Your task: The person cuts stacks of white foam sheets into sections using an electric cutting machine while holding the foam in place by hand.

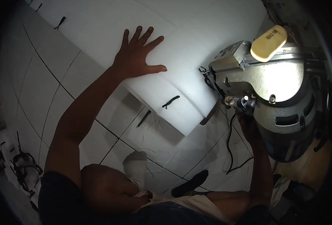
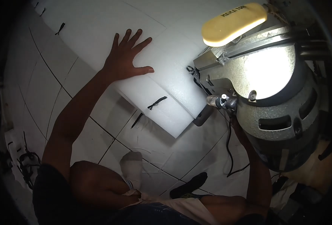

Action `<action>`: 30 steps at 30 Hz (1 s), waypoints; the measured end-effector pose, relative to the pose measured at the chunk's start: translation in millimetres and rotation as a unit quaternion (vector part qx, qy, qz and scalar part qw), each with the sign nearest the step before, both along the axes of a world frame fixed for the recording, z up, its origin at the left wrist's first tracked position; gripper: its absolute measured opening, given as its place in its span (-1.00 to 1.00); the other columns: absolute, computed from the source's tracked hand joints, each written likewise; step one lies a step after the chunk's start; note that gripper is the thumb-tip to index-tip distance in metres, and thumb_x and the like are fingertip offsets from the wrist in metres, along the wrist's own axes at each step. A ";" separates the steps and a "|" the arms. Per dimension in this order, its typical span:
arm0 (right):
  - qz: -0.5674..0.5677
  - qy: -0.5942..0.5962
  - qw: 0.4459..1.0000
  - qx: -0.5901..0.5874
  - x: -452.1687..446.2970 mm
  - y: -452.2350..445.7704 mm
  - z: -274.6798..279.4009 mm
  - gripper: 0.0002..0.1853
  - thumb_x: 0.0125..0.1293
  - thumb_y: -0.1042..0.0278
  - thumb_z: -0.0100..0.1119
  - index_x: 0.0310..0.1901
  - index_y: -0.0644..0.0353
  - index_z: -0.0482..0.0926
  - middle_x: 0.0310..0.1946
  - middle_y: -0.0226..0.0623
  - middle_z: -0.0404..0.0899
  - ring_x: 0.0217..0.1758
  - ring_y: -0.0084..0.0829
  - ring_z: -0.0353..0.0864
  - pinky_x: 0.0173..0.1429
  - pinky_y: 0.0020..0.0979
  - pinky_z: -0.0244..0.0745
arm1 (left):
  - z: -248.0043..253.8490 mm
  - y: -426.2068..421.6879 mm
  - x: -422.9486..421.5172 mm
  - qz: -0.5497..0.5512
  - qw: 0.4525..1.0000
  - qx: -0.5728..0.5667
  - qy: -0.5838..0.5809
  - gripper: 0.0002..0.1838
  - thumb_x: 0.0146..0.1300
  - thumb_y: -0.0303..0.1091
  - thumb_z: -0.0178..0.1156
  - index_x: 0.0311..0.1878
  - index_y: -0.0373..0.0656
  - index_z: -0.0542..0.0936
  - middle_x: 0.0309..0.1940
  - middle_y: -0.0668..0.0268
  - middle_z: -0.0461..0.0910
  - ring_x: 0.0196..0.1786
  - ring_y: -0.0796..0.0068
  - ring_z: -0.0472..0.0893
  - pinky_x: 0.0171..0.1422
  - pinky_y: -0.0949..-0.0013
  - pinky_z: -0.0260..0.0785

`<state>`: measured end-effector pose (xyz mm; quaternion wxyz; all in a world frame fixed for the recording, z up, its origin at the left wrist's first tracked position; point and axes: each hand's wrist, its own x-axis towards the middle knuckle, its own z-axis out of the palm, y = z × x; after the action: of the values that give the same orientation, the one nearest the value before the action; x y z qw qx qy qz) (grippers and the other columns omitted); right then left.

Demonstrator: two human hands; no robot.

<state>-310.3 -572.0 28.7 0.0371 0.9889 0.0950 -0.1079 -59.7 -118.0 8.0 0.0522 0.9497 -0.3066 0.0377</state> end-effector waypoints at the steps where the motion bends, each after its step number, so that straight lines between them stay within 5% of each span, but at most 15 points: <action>1: 0.054 -0.038 0.993 -0.096 -7.9 -13.9 -16.0 -0.39 0.51 0.14 0.05 0.49 0.13 0.18 0.46 -0.13 0.22 0.55 -0.21 0.16 0.59 -0.13 0.06 | 0.4 -0.1 0.0 0.000 1.000 -0.001 -0.002 0.08 -0.01 0.56 0.23 0.54 0.22 0.22 0.58 0.13 0.04 0.62 -0.09 -0.07 0.63 -0.32 -0.39; 3: 0.110 -0.075 0.973 -0.189 -9.0 -17.5 -25.4 -0.39 0.53 0.12 0.02 0.49 0.15 0.17 0.47 -0.12 0.20 0.56 -0.20 0.15 0.60 -0.13 0.05 | -1.8 1.2 -0.6 0.002 1.000 -0.001 -0.001 0.08 -0.01 0.56 0.23 0.54 0.22 0.22 0.58 0.13 0.04 0.62 -0.09 -0.07 0.63 -0.32 -0.40; 5: -0.002 0.005 1.000 -0.012 -13.2 -9.0 -30.8 -0.40 0.58 0.10 -0.06 0.51 0.19 0.13 0.48 -0.09 0.16 0.55 -0.15 0.17 0.59 -0.10 0.08 | -4.5 -1.4 -6.1 -0.011 0.999 0.000 -0.037 0.12 -0.02 0.67 0.09 0.54 0.21 0.22 0.57 0.09 0.06 0.60 -0.12 -0.02 0.61 -0.38 -0.37; 6: -0.004 -0.002 1.000 -0.012 -16.6 -6.3 -26.8 -0.40 0.58 0.10 -0.06 0.51 0.19 0.13 0.48 -0.09 0.16 0.55 -0.15 0.17 0.59 -0.10 0.08 | -2.6 -3.8 -10.3 -0.012 0.999 0.000 -0.044 0.12 -0.02 0.67 0.09 0.54 0.21 0.22 0.57 0.09 0.06 0.60 -0.12 -0.02 0.61 -0.38 -0.37; 8: 0.156 -0.115 0.930 -0.313 -10.5 5.5 -6.2 -0.50 0.61 0.36 -0.24 0.53 0.05 0.14 0.44 -0.08 0.25 0.42 -0.12 0.37 0.43 -0.19 0.37 | -2.0 -4.7 -11.5 -0.017 0.999 -0.012 -0.043 0.11 -0.01 0.67 0.09 0.54 0.20 0.23 0.57 0.10 0.07 0.61 -0.10 -0.03 0.61 -0.38 -0.37; 9: 0.158 -0.118 0.929 -0.315 -7.0 13.1 1.2 -0.50 0.61 0.36 -0.24 0.53 0.05 0.14 0.44 -0.08 0.25 0.42 -0.12 0.37 0.43 -0.19 0.37 | 0.2 -4.8 -12.1 -0.015 0.999 -0.013 -0.046 0.11 -0.01 0.67 0.09 0.54 0.20 0.23 0.57 0.10 0.07 0.61 -0.10 -0.03 0.61 -0.38 -0.37; 11: 0.292 -0.204 0.775 -0.523 -4.9 28.9 12.0 -0.53 0.61 0.28 -0.17 0.49 0.04 0.23 0.37 -0.07 0.34 0.33 -0.12 0.47 0.30 -0.21 0.50 | 5.6 -6.1 -18.3 -0.020 0.999 -0.028 -0.033 0.08 -0.01 0.57 0.21 0.54 0.22 0.23 0.58 0.11 0.05 0.62 -0.09 -0.06 0.63 -0.33 -0.39; 15: 0.276 -0.233 0.819 -0.447 -6.8 37.6 18.7 -0.54 0.57 0.19 -0.04 0.43 0.04 0.33 0.26 -0.02 0.44 0.25 -0.12 0.54 0.22 -0.22 0.56 | 6.3 -17.5 -28.3 -0.026 0.999 -0.030 -0.037 0.07 0.00 0.54 0.22 0.54 0.21 0.23 0.58 0.11 0.05 0.62 -0.09 -0.06 0.63 -0.33 -0.38; 17: 0.210 -0.240 0.908 -0.273 -6.2 39.3 17.4 -0.52 0.52 0.10 0.09 0.38 0.04 0.40 0.14 0.04 0.50 0.14 -0.12 0.61 0.16 -0.25 0.60 | 7.4 -20.5 -32.5 -0.029 0.998 -0.031 -0.044 0.06 0.01 0.53 0.22 0.54 0.20 0.24 0.57 0.11 0.06 0.62 -0.08 -0.05 0.63 -0.33 -0.38; 20: 0.247 -0.240 0.843 -0.414 -8.5 47.8 22.4 -0.51 0.49 0.07 0.13 0.37 0.03 0.41 0.12 0.12 0.50 0.12 -0.09 0.62 0.16 -0.25 0.60 | 9.8 -21.6 -35.5 -0.035 0.997 -0.043 -0.058 0.06 0.02 0.54 0.21 0.54 0.20 0.24 0.57 0.10 0.06 0.62 -0.08 -0.05 0.63 -0.32 -0.37; 27: 0.276 -0.307 0.815 -0.407 1.8 80.1 61.2 -0.44 0.42 0.00 0.23 0.29 0.17 0.44 0.08 0.13 0.53 0.17 -0.06 0.61 0.20 -0.23 0.56 | 22.7 -26.6 -42.6 -0.038 0.996 -0.051 -0.061 0.09 -0.01 0.56 0.20 0.54 0.18 0.24 0.58 0.09 0.06 0.62 -0.09 -0.07 0.63 -0.31 -0.38; 29: 0.150 -0.226 0.935 -0.227 2.2 76.8 53.8 -0.43 0.40 0.00 0.26 0.25 0.25 0.45 0.10 0.10 0.55 0.19 -0.10 0.60 0.23 -0.23 0.50 | 26.9 -28.3 -44.4 -0.052 0.993 -0.073 -0.072 0.10 -0.03 0.57 0.20 0.53 0.18 0.25 0.57 0.08 0.06 0.62 -0.09 -0.07 0.63 -0.31 -0.39; 30: 0.150 -0.227 0.936 -0.225 3.3 78.1 54.0 -0.43 0.40 0.00 0.26 0.25 0.25 0.45 0.10 0.10 0.55 0.19 -0.10 0.60 0.23 -0.23 0.50 | 26.8 -28.9 -42.3 -0.051 0.993 -0.072 -0.072 0.10 -0.03 0.57 0.20 0.53 0.18 0.25 0.57 0.08 0.06 0.62 -0.09 -0.07 0.63 -0.31 -0.39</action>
<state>-306.9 -493.9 82.7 0.2953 0.9271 0.2043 0.1073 -101.9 -147.0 34.8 0.1001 0.9213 -0.3544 0.1252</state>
